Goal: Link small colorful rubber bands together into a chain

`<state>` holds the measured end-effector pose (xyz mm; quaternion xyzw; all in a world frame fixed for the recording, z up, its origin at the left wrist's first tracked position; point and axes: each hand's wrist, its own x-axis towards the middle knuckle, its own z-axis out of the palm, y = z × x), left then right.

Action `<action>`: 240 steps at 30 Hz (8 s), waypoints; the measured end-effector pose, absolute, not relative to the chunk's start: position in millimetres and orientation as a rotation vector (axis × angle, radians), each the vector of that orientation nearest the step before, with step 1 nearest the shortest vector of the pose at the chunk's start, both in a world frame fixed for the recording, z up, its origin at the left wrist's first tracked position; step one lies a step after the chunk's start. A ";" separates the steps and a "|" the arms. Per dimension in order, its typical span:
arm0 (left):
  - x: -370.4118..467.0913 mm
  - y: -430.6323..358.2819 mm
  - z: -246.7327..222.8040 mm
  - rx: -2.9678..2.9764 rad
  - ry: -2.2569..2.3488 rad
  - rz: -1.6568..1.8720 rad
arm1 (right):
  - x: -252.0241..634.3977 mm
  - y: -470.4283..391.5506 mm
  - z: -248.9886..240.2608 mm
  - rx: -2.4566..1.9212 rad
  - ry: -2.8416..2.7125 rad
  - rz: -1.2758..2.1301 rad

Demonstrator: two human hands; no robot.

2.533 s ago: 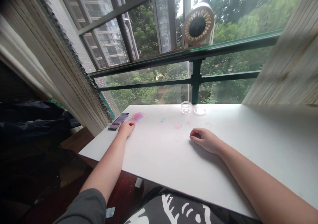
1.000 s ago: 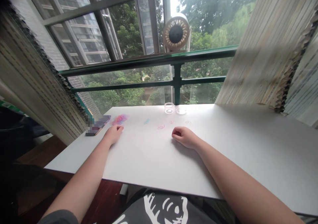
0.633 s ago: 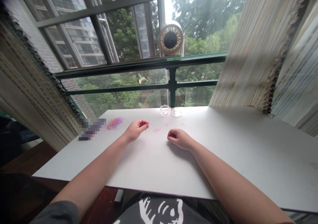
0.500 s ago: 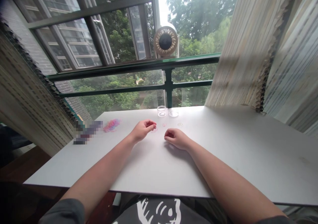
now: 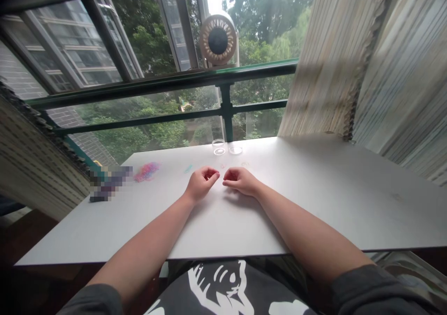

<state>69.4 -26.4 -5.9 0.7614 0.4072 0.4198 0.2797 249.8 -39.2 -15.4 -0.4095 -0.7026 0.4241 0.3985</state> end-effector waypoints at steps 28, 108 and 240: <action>69.0 -28.2 -9.2 2.080 1.015 1.120 | 246.1 -44.0 -7.7 -0.969 -1.751 1.041; 67.2 -30.4 -14.7 2.254 1.022 0.713 | 246.2 -45.2 -9.6 -1.003 -2.020 0.888; -93.5 10.9 4.8 2.113 2.019 0.796 | 244.3 -46.7 -10.9 -1.197 -2.027 0.900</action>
